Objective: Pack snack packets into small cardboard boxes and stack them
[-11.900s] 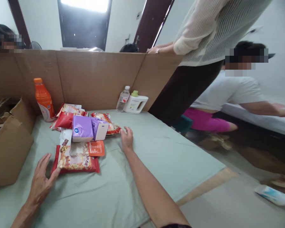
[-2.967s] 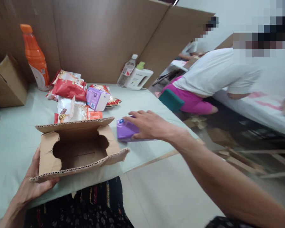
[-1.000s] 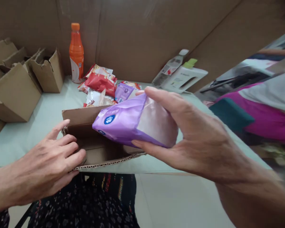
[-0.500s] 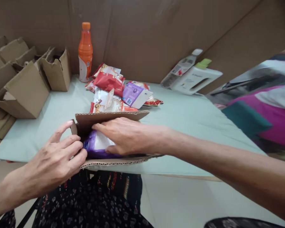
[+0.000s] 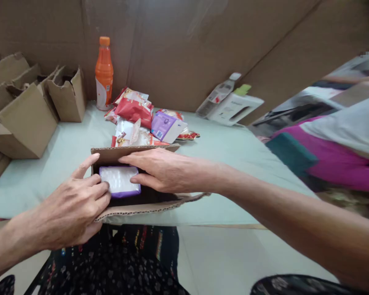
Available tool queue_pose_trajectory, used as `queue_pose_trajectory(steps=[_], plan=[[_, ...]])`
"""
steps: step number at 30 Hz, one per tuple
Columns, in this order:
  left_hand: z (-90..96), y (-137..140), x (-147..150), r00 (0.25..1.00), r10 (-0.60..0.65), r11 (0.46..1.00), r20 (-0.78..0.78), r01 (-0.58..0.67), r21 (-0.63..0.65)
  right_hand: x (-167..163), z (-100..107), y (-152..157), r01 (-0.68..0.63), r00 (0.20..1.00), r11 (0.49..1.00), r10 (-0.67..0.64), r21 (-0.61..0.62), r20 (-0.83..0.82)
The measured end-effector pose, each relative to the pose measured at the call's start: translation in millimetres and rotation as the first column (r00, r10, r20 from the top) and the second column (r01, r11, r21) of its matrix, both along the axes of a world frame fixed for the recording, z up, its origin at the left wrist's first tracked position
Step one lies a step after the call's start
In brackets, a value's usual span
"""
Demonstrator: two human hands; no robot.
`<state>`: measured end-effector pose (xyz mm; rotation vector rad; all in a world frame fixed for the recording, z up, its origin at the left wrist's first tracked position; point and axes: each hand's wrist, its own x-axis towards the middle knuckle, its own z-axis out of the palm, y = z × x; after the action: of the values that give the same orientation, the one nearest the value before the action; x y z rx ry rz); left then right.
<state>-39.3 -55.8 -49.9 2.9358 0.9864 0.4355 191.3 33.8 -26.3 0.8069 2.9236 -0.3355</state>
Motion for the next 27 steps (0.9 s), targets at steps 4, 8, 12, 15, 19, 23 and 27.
queue_pose_trajectory(steps=[4, 8, 12, 15, 19, 23, 27], plan=[[-1.8, 5, 6, 0.996, -0.060, 0.997, -0.059, 0.063, 0.047, 34, 4, -12, 0.063, 0.992, 0.994, -0.073, 0.093, 0.106], [-1.9, 4, 8, 1.000, -0.026, 0.999, -0.011, 0.027, 0.029, 73, 8, -28, 0.160, 0.984, 0.967, -0.172, 0.198, 0.045], [-6.5, 0, 7, 0.998, -0.002, 1.000, 0.066, 0.001, 0.017, 114, 13, -8, 0.328, 0.909, 0.944, -0.301, 0.047, -0.289], [-12.2, -2, 8, 0.995, 0.014, 0.999, 0.101, -0.017, 0.029, 133, -1, 42, 0.639, 0.625, 0.769, -0.541, -0.028, -0.563], [-13.9, -4, 8, 0.993, 0.036, 0.998, 0.114, -0.042, 0.044, 130, -52, 124, 0.867, 0.370, 0.487, -0.772, -0.106, -0.516], [-7.1, -5, 9, 0.998, 0.031, 0.999, 0.049, -0.033, 0.033, 110, -98, 161, 0.905, 0.235, 0.359, -0.870, -0.229, -0.434], [-2.4, -2, 11, 1.000, 0.023, 1.000, 0.018, -0.023, 0.014, 121, -92, 148, 0.864, 0.028, 0.302, -0.827, -0.402, -0.562]])
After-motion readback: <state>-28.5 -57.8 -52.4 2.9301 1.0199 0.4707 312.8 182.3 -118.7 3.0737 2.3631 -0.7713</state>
